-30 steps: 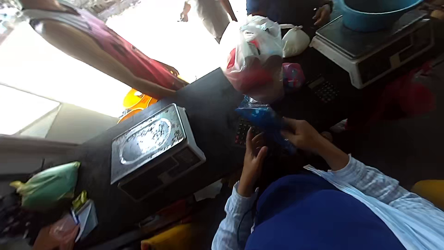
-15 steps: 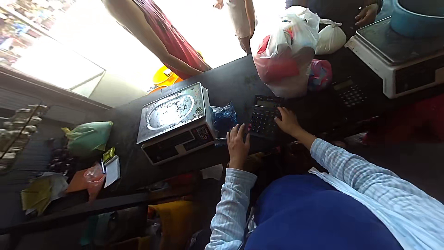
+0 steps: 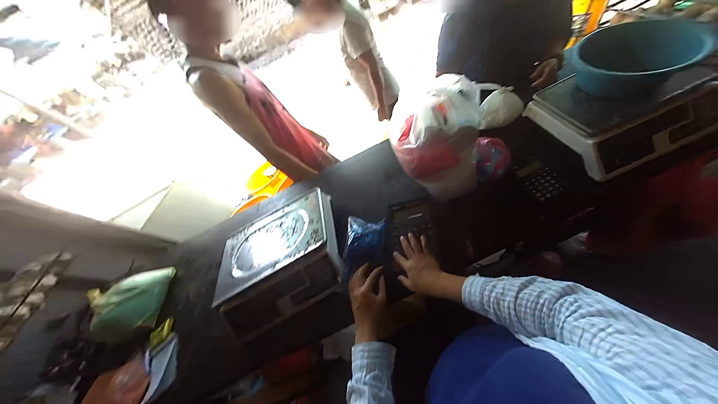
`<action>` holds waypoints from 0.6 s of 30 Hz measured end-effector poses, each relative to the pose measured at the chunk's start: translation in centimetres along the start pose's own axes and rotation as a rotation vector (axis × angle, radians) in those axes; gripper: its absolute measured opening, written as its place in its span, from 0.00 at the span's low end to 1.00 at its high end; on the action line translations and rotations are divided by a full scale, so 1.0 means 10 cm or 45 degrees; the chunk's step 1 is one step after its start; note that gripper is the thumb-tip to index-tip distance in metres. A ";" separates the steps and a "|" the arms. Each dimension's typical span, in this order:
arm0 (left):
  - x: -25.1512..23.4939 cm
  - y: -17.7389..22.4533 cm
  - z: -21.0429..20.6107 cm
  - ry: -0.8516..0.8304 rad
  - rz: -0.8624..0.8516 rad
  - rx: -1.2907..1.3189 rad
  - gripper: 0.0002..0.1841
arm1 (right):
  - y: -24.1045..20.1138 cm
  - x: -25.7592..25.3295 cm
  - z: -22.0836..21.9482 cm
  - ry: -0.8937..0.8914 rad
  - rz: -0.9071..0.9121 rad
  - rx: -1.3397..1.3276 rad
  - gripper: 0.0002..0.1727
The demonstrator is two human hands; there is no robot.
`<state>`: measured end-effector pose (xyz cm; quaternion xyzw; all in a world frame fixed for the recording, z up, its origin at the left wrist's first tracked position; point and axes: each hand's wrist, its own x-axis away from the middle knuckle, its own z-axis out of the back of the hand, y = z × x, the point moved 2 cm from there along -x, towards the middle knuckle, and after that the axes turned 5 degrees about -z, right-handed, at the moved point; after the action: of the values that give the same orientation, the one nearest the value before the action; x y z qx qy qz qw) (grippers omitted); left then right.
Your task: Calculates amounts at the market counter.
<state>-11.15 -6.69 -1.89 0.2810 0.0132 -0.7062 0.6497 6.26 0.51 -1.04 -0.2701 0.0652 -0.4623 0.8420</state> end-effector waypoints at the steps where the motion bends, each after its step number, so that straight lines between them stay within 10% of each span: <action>1: 0.00 -0.04 -0.02 0.081 -0.029 -0.039 0.16 | 0.00 0.01 0.03 0.005 -0.050 -0.029 0.38; 8: 0.07 -0.25 -0.25 0.144 0.096 -0.284 0.37 | 0.09 -0.13 0.14 0.016 -0.287 -0.130 0.57; 18: 0.09 -0.36 -0.26 0.115 0.075 -0.271 0.40 | 0.10 -0.26 0.08 -0.158 0.201 0.027 0.27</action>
<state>-13.46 -5.90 -5.70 0.2424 0.1090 -0.6680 0.6951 5.86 3.38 -1.23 -0.2834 0.0292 -0.3776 0.8810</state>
